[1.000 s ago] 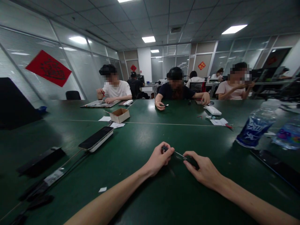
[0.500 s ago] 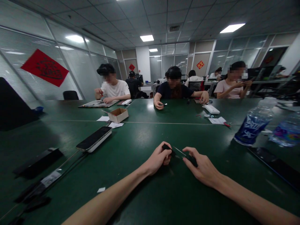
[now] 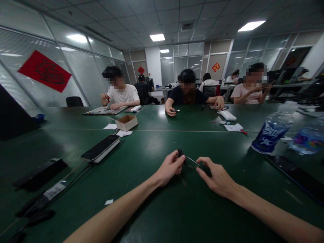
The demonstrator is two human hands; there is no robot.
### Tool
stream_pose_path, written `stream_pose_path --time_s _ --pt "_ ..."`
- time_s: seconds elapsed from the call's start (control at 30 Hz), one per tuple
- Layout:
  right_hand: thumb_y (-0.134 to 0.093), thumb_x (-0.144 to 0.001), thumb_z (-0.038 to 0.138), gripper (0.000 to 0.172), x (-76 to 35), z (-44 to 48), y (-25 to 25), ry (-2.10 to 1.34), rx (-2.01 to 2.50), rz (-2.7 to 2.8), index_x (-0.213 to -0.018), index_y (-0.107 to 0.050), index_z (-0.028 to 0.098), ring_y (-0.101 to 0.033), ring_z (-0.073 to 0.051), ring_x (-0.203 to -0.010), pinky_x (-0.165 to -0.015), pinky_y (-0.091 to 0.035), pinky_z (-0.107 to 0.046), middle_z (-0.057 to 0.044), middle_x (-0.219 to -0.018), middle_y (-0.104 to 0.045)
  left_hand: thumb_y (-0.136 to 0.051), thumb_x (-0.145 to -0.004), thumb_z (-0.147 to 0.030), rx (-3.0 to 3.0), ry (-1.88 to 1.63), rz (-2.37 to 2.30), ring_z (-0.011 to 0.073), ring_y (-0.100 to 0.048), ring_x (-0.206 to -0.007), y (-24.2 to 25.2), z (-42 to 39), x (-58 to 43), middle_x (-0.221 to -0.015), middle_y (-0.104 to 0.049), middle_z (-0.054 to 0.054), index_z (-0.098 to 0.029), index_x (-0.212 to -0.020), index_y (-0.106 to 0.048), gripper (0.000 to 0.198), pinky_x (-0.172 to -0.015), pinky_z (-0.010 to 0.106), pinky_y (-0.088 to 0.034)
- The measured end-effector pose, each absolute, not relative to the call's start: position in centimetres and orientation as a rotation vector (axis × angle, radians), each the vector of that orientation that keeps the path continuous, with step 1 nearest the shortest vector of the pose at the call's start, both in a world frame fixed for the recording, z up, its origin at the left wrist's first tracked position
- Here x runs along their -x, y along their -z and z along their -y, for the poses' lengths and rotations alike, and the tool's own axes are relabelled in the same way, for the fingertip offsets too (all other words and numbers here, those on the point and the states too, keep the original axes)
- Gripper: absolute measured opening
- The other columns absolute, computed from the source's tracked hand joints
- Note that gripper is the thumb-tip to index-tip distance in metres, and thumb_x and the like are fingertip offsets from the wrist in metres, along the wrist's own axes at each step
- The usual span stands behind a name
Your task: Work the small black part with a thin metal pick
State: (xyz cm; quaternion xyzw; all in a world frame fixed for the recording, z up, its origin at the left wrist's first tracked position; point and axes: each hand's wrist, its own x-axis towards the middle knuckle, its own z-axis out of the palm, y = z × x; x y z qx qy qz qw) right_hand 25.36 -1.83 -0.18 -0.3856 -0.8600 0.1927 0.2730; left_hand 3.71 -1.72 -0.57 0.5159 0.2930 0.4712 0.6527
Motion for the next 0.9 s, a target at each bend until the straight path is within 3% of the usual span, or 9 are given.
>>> stream_pose_path --time_s 0.3,0.67,0.9 --pt "-0.044 -0.094 0.031 0.02 -25.32 1.52 0.44 -0.442 0.95 2.366 -0.11 -0.053 0.022 -0.058 -0.015 -0.075 -0.066 -0.045 -0.027 -0.003 -0.095 -0.06 -0.047 -0.089 -0.046 -1.261 -1.107 -0.749 0.0063 -0.041 -0.05 0.78 1.54 -3.66 -0.063 -0.041 -0.004 -0.016 -0.087 -0.048 0.03 -0.047 0.019 -0.028" --pt "-0.045 -0.093 0.029 0.021 -25.38 1.21 0.77 -0.377 0.958 2.344 -0.109 -0.057 0.021 -0.059 -0.017 -0.077 -0.069 -0.047 -0.029 -0.004 -0.093 -0.062 -0.049 -0.087 -0.047 -1.298 -1.093 -0.794 0.0095 -0.047 -0.055 0.73 1.47 -3.71 -0.066 -0.05 -0.001 -0.018 -0.112 -0.052 0.039 -0.05 0.02 -0.035" --pt "-0.043 -0.094 0.029 0.02 -25.41 1.21 0.81 -0.336 1.014 2.331 -0.106 -0.058 0.022 -0.058 -0.015 -0.07 -0.066 -0.045 -0.027 -0.003 -0.087 -0.062 -0.052 -0.086 -0.046 -1.21 -1.17 -0.759 0.0126 -0.053 -0.07 0.57 1.51 -3.86 -0.084 -0.051 0.004 -0.019 -0.116 -0.053 0.041 -0.056 0.022 -0.04"
